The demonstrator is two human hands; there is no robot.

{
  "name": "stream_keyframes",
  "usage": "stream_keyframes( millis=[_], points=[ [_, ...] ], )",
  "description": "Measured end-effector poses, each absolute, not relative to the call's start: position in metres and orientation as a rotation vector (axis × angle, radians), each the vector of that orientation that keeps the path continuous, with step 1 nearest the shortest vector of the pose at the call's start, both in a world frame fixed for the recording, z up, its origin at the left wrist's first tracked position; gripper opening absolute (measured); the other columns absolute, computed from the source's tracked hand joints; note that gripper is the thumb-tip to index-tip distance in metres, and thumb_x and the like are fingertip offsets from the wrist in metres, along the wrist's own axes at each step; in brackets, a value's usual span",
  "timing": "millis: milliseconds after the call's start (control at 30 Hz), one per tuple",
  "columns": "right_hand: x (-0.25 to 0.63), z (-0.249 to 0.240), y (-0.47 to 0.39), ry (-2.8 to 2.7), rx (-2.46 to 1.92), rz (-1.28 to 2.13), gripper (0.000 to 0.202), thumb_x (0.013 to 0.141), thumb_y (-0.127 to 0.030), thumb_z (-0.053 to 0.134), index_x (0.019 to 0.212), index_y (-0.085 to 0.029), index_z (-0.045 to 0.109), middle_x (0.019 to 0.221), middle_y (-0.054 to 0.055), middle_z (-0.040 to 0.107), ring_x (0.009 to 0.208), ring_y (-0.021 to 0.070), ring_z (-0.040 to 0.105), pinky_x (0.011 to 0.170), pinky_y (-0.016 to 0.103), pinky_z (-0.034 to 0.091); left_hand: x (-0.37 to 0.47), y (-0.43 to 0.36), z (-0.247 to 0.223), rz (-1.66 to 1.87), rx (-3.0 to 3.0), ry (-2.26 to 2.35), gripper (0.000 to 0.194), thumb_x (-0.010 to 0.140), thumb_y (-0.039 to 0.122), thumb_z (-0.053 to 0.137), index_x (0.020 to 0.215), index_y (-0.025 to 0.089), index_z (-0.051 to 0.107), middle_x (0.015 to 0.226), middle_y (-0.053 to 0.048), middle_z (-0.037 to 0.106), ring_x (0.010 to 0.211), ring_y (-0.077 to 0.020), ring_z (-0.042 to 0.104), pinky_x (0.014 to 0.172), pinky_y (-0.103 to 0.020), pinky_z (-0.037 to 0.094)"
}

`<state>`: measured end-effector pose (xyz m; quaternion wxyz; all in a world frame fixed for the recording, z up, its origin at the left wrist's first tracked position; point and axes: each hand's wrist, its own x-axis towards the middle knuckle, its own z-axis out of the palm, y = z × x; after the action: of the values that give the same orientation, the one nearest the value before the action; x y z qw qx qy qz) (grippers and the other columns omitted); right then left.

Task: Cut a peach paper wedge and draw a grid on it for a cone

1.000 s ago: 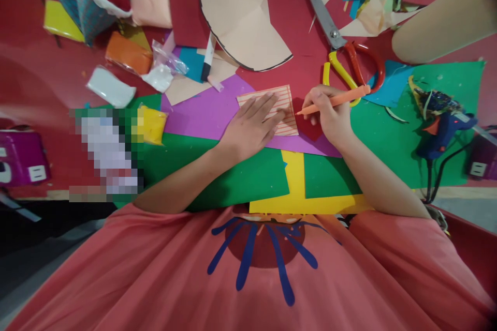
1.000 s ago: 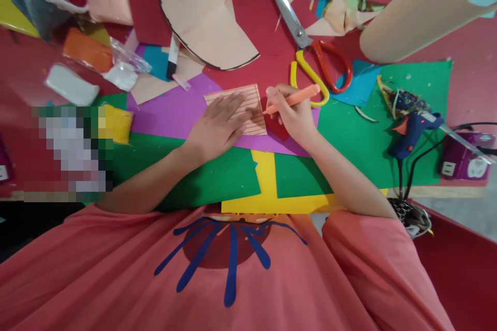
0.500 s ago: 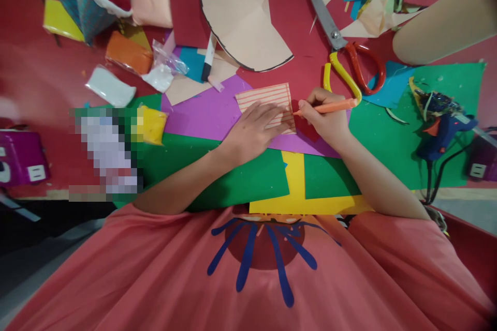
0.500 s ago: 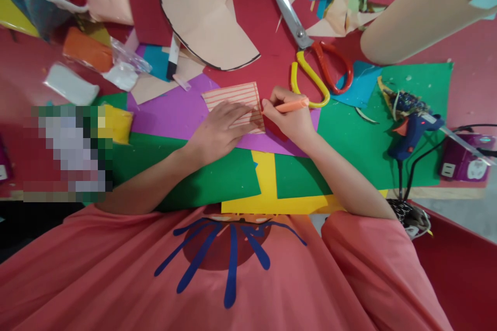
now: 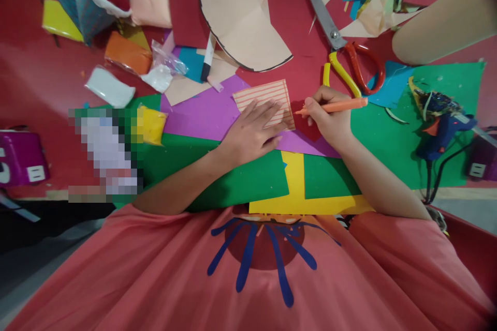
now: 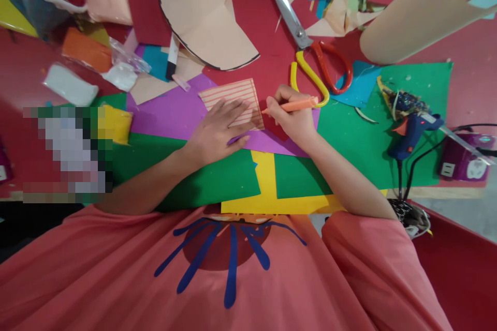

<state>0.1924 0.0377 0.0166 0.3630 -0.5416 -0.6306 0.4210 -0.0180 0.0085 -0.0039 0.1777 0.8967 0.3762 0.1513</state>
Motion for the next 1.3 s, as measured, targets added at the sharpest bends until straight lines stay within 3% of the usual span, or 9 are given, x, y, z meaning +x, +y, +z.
stream_keyframes(
  millis=[167, 533, 733, 967, 1300],
  points=[
    [0.1914, 0.0163, 0.0382, -1.72, -1.404, 1.048, 0.038, 0.088, -0.032, 0.06, 0.057, -0.021, 0.041, 0.049, -0.004, 0.049, 0.047, 0.0086, 0.044, 0.047, 0.026, 0.035, -0.0199, 0.0094, -0.0056, 0.418, 2.533, 1.07, 0.037, 0.097, 0.04, 0.046, 0.127, 0.025, 0.062, 0.146, -0.015, 0.049, 0.137, -0.0324, 0.044, 0.113, -0.06, 0.03],
    [0.1892, 0.0149, 0.0402, -1.738, -1.402, 1.136, 0.035, 0.08, -0.009, 0.059, 0.054, -0.02, 0.04, 0.05, -0.005, 0.043, 0.047, 0.0074, 0.038, 0.048, 0.026, 0.03, -0.0196, 0.0092, -0.0048, 0.401, 2.52, 1.079, 0.036, 0.097, 0.041, 0.047, 0.124, 0.026, 0.064, 0.147, -0.013, 0.049, 0.138, -0.031, 0.042, 0.115, -0.058, 0.028],
    [0.1888, 0.0164, 0.0401, -1.699, -1.393, 1.114, 0.034, 0.084, -0.014, 0.057, 0.056, -0.021, 0.039, 0.052, -0.005, 0.044, 0.049, 0.008, 0.041, 0.05, 0.026, 0.032, -0.0193, 0.009, -0.0043, 0.416, 2.501, 1.098, 0.035, 0.096, 0.039, 0.048, 0.126, 0.027, 0.063, 0.147, -0.012, 0.049, 0.138, -0.0296, 0.043, 0.115, -0.057, 0.028],
    [0.1883, 0.0166, 0.0414, -1.791, -1.428, 1.15, 0.038, 0.077, -0.006, 0.059, 0.052, -0.02, 0.034, 0.048, -0.006, 0.036, 0.047, 0.0069, 0.033, 0.048, 0.026, 0.026, -0.0186, 0.0095, -0.0031, 0.401, 2.515, 1.096, 0.036, 0.096, 0.041, 0.048, 0.122, 0.024, 0.066, 0.145, -0.014, 0.051, 0.137, -0.0311, 0.044, 0.115, -0.058, 0.029],
    [0.1878, 0.0161, 0.0401, -1.798, -1.415, 1.13, 0.034, 0.078, -0.01, 0.057, 0.053, -0.02, 0.036, 0.05, -0.005, 0.039, 0.048, 0.0078, 0.034, 0.049, 0.026, 0.027, -0.0185, 0.0092, -0.0017, 0.374, 2.486, 1.103, 0.035, 0.096, 0.039, 0.049, 0.123, 0.025, 0.065, 0.147, -0.013, 0.049, 0.139, -0.0318, 0.041, 0.115, -0.059, 0.028]
  ],
)
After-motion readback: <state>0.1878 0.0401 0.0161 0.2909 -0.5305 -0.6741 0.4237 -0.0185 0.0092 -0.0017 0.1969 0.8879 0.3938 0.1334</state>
